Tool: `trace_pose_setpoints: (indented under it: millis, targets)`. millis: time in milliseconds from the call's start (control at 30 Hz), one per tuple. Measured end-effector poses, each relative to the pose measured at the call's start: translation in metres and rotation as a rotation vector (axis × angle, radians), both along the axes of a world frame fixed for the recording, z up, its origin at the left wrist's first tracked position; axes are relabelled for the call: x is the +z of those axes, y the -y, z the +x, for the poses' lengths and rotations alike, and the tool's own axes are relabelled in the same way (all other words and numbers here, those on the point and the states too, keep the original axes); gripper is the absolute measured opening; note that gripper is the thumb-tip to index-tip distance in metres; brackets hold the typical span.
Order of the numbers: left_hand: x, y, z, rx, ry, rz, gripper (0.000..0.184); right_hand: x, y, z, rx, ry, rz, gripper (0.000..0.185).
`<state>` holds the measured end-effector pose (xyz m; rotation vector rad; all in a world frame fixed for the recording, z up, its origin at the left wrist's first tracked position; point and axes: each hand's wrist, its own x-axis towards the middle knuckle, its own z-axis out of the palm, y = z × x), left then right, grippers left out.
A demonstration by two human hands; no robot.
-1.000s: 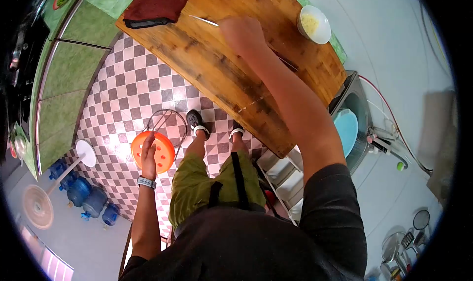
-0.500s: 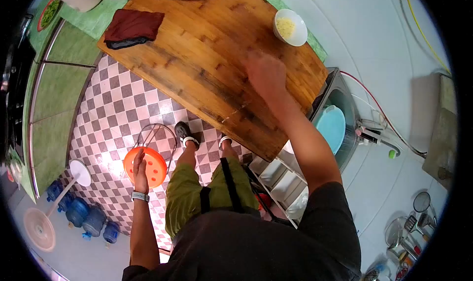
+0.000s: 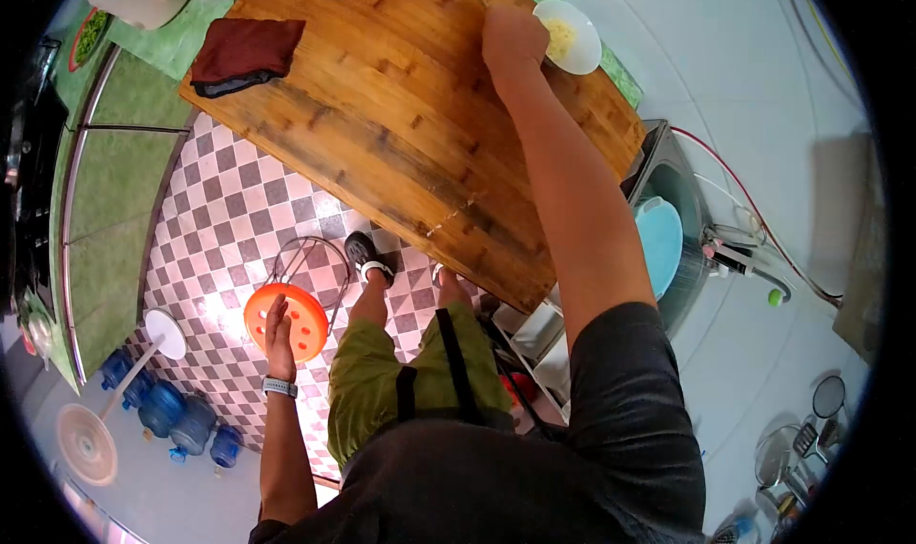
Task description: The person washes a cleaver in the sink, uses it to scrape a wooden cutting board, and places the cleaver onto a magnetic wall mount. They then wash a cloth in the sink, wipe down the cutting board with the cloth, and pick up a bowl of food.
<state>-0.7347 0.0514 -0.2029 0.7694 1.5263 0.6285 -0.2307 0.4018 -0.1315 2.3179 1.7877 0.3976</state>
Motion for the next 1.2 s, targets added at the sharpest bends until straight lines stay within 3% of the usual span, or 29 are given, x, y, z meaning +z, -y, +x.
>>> trace_pose_setpoints:
  millis: [267,400,500,533,600,667,833,933,1033,1200]
  targets:
    - [-0.031,0.017,0.005,-0.017,0.007,0.018,0.049,0.028,0.135,-0.02,0.365,-0.09,-0.172,0.013]
    - [-0.032,-0.001,0.037,-0.017,0.118,-0.053,0.051,0.044,0.211,-0.044,0.68,-0.358,-0.166,0.021]
    - [-0.026,-0.028,0.08,-0.017,0.193,0.004,0.052,0.047,0.232,-0.056,0.733,-0.453,-0.076,0.01]
    - [-0.025,-0.034,0.094,0.054,0.276,-0.02,0.055,0.048,0.231,-0.049,0.735,-0.456,-0.081,0.01]
    - [-0.037,-0.043,0.119,0.067,0.41,0.02,0.061,0.052,0.213,-0.023,0.471,-0.22,-0.217,0.011]
    - [-0.031,-0.058,0.151,0.153,0.537,-0.008,0.061,0.055,0.182,0.001,0.31,-0.081,-0.094,0.01]
    - [-0.045,-0.065,0.211,0.474,0.73,-0.068,0.057,0.038,0.161,0.025,0.224,-0.152,-0.16,0.011]
    - [-0.043,-0.062,0.227,0.567,0.837,-0.137,0.055,0.029,0.206,-0.005,0.353,-0.191,-0.156,0.012]
    - [-0.048,-0.057,0.237,0.632,0.9,-0.151,0.051,0.035,0.249,-0.039,0.501,-0.311,-0.13,0.029]
    - [-0.056,-0.048,0.246,0.743,1.022,-0.178,0.047,0.041,0.268,-0.054,0.609,-0.462,-0.15,0.031]
